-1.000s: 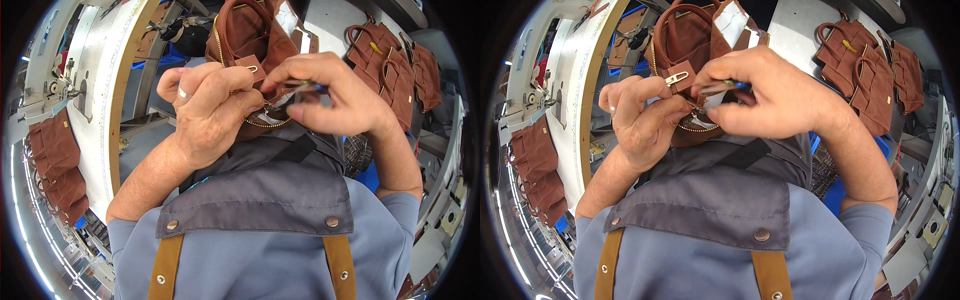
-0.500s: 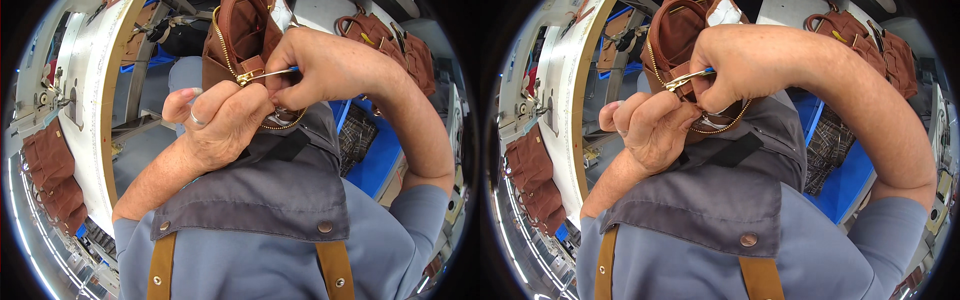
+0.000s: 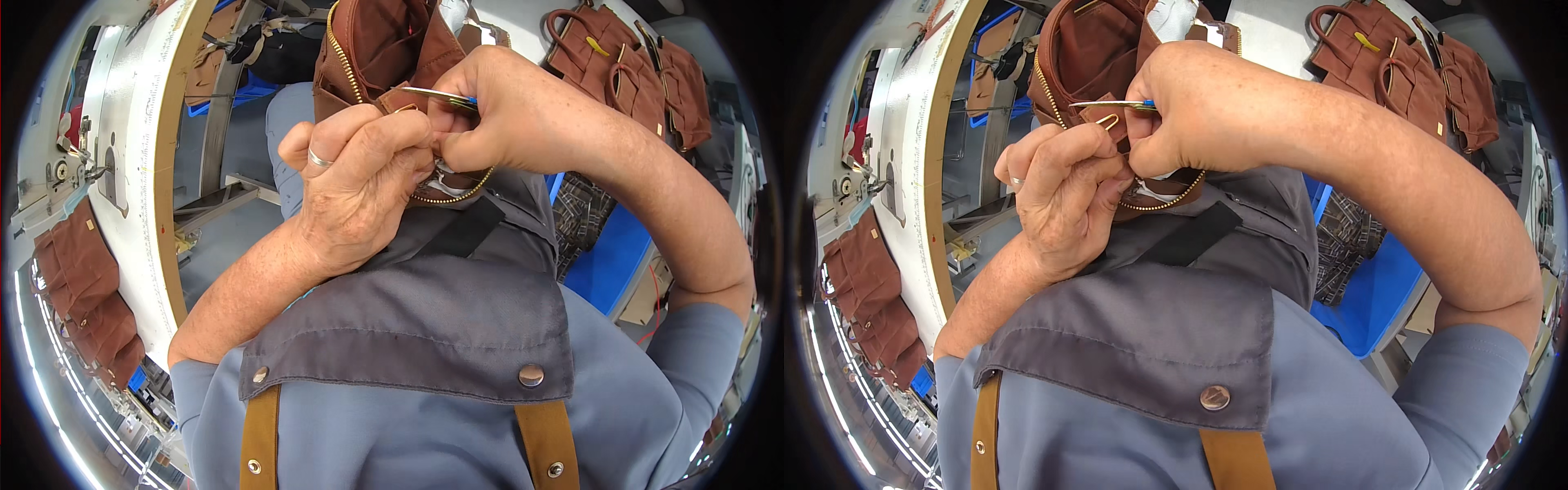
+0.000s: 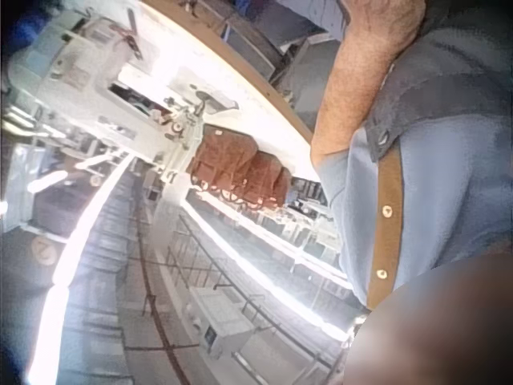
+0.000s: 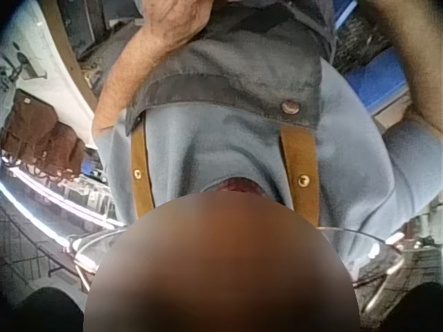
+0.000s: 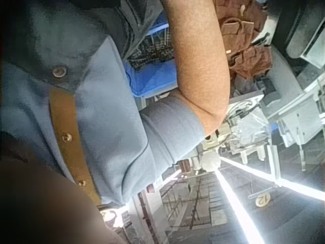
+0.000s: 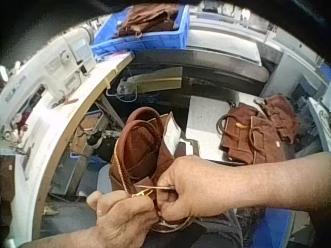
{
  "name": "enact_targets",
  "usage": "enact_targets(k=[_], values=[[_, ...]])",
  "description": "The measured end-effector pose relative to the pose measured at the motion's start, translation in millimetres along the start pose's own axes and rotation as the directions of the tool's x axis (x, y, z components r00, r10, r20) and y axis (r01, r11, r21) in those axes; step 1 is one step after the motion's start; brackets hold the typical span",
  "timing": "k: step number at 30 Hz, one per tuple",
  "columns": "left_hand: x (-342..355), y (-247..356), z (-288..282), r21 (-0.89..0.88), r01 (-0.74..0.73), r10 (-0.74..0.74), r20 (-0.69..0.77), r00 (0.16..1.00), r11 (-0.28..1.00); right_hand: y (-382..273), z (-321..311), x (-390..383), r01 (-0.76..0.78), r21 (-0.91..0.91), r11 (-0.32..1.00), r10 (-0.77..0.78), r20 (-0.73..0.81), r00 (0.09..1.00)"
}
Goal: Inspecting and trimming threads from the interior and exterior of a leather bag during the finishing process.
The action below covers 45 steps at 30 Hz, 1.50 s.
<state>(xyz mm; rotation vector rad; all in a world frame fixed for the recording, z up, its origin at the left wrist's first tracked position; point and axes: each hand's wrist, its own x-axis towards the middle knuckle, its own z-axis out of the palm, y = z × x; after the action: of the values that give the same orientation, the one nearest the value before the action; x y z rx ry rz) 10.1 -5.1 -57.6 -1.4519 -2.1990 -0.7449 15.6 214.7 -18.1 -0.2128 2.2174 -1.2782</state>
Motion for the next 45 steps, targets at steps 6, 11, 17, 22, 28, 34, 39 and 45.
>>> enact_targets(k=[6, 11, 17, 22, 28, 34, 39, 45], values=[[1.4, -1.2, -0.3, 0.052, 0.034, -0.032, -0.036, 0.999, 0.998, 12.2, -0.4, -0.1, 0.035, 0.154, 0.987, -0.037, 0.009, 0.999], [8.7, -6.9, -10.2, 0.107, -0.042, 0.040, 0.018, 0.999, 0.993, 12.0, -1.0, -1.4, 0.056, 0.150, 0.987, -0.060, 0.023, 0.998], [8.5, -3.9, -7.4, 0.339, -0.161, 0.152, 0.051, 0.987, 0.927, 13.0, 0.1, 1.3, 0.079, 0.121, 0.989, -0.081, 0.011, 0.997], [18.7, 6.9, -20.2, 0.023, 0.020, -0.024, 0.215, 0.976, 1.000, -0.8, 3.6, -5.0, 0.040, 0.000, 0.999, -0.040, 0.014, 0.999], [10.2, 14.2, -22.6, -0.090, 0.101, -0.077, 0.232, 0.970, 0.991, 1.7, 8.8, -2.6, 0.059, -0.055, 0.997, -0.057, 0.045, 0.997], [10.0, 11.6, -23.2, 0.043, 0.040, -0.047, 0.183, 0.982, 0.998, 3.8, 3.7, -0.7, 0.095, 0.039, 0.995, -0.096, 0.029, 0.995], [9.3, 8.5, -30.5, 0.081, -0.004, -0.011, 0.181, 0.983, 0.997, 10.1, 10.3, -1.8, 0.283, 0.130, 0.950, -0.271, -0.102, 0.957], [5.0, 0.1, -27.6, 0.049, 0.041, -0.045, 0.077, 0.996, 0.998, 18.9, 11.8, 4.5, 0.513, 0.059, 0.856, -0.509, -0.064, 0.858]])
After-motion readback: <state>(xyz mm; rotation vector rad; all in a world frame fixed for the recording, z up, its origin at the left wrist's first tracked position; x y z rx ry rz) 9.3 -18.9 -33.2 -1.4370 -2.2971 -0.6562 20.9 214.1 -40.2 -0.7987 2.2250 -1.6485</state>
